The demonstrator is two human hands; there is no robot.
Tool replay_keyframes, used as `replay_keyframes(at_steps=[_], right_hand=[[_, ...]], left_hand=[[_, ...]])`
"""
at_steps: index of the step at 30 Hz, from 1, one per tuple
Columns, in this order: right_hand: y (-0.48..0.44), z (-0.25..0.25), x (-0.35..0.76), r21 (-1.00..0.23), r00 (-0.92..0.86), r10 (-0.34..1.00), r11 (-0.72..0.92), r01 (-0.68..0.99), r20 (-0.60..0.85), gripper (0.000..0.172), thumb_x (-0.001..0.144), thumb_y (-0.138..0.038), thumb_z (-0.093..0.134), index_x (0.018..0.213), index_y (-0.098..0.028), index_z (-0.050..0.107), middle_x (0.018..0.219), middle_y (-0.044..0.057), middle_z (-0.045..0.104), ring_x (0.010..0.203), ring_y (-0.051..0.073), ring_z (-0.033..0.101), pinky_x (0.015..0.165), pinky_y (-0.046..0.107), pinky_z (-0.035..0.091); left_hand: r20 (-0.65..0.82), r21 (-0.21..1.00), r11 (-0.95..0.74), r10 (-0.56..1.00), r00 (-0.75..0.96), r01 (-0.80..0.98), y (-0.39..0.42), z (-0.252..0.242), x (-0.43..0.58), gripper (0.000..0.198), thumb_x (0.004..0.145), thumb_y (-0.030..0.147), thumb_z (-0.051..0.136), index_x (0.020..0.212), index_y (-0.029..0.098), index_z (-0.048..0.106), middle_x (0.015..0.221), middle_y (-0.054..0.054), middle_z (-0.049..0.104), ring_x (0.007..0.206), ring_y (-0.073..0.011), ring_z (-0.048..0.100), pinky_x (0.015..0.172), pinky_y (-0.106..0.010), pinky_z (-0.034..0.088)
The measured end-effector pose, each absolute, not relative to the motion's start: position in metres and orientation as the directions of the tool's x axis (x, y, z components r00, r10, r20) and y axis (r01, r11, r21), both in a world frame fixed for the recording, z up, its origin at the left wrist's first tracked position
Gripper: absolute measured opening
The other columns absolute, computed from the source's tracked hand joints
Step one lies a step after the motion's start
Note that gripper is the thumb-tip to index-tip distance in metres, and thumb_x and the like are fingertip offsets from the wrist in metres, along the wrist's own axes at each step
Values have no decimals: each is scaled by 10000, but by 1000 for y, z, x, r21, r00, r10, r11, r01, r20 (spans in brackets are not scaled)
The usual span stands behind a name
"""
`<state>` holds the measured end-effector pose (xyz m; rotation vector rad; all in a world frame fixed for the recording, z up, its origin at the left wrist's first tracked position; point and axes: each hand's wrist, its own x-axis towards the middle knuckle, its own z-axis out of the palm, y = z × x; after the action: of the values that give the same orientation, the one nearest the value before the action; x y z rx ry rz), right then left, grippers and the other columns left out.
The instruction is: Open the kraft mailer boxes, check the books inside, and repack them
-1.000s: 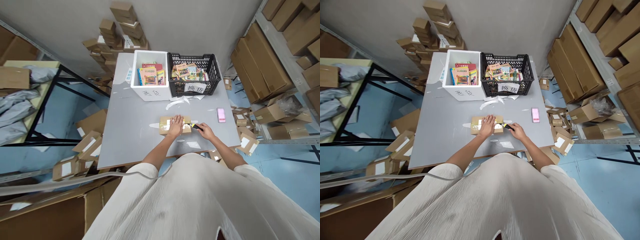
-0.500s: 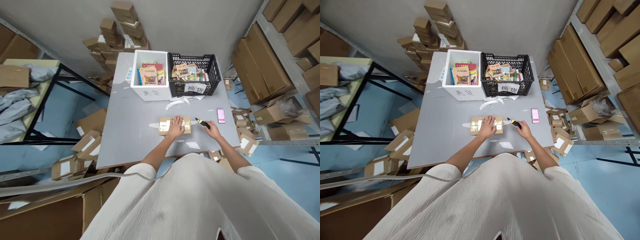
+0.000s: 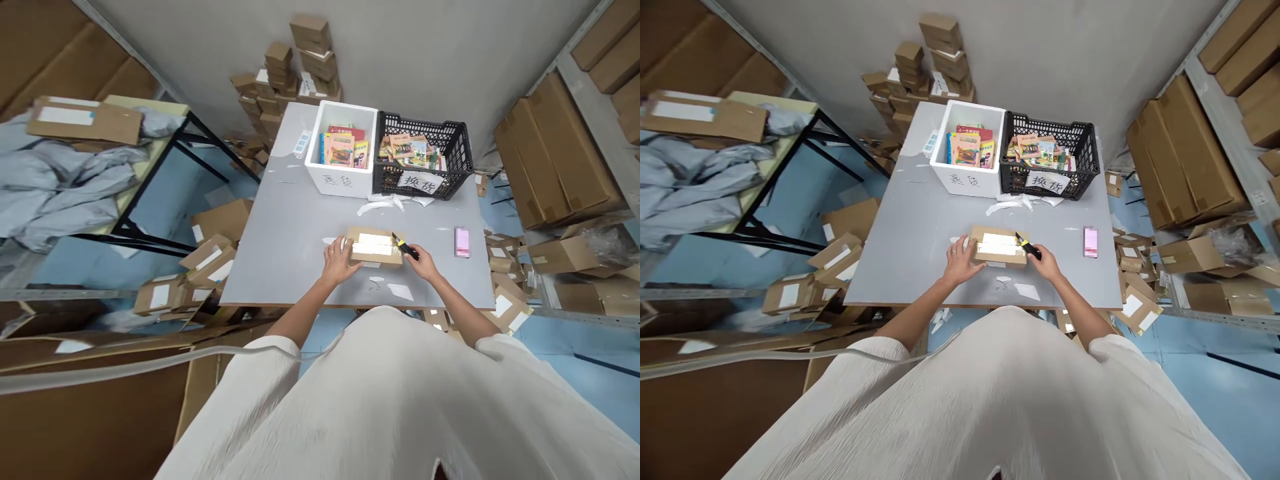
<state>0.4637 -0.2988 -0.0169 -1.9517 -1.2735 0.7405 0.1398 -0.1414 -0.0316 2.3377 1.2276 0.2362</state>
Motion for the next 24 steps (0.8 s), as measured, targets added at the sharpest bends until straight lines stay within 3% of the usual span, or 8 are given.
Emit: replay_keyframes(at_steps=[6, 10, 13, 16, 20, 24], right_hand=[[-297, -14, 444, -763, 381, 912, -352, 542, -150, 499, 1034, -596, 589, 1381, -248, 674, 1380, 142, 804, 1245, 336, 773, 1095, 542, 618], [-298, -8, 454, -771, 493, 866, -372, 517, -87, 586, 1052, -680, 541, 1425, -238, 633, 1354, 165, 802, 1242, 347, 757, 1085, 539, 608], [-299, -5, 467, -775, 559, 822, -420, 471, -106, 630, 1050, -712, 505, 1444, -230, 606, 1236, 151, 819, 1115, 328, 767, 1025, 525, 624], [-299, -9, 475, -794, 588, 796, -447, 412, -143, 641, 1033, -734, 485, 1430, -244, 597, 1245, 135, 804, 1093, 296, 763, 977, 492, 640], [-302, -19, 474, -802, 577, 803, -440, 403, -150, 638, 1021, -765, 473, 1393, -265, 607, 1319, 143, 774, 1159, 287, 762, 952, 467, 642], [-306, -28, 471, -756, 563, 805, -485, 440, -189, 625, 1013, -766, 454, 1321, -246, 610, 1254, 158, 793, 1158, 297, 761, 1003, 490, 623]], left_hand=[[-163, 704, -301, 813, 559, 643, -133, -48, 141, 934, 1000, 538, 692, 1804, 250, 312, 1703, -210, 482, 1546, -406, 546, 1243, -547, 516], [-158, 723, -264, 836, 525, 638, -127, -40, 163, 848, 992, 581, 709, 1737, 270, 451, 1591, -176, 564, 1483, -393, 604, 1219, -504, 542], [-181, 739, -214, 850, 495, 638, -124, -34, 179, 792, 996, 623, 699, 1685, 279, 511, 1534, -163, 615, 1460, -384, 625, 1198, -489, 553], [-190, 759, -176, 861, 472, 627, -122, -33, 189, 804, 1022, 577, 662, 1714, 227, 449, 1551, -193, 636, 1461, -394, 624, 1207, -530, 545], [-169, 796, -192, 840, 516, 574, -120, -41, 192, 820, 1026, 366, 593, 1779, 185, 321, 1632, -212, 610, 1497, -363, 610, 1227, -531, 542], [-197, 789, -215, 799, 568, 575, -123, -52, 186, 816, 981, 293, 593, 1757, 206, 352, 1599, -188, 650, 1427, -328, 673, 1185, -497, 582]])
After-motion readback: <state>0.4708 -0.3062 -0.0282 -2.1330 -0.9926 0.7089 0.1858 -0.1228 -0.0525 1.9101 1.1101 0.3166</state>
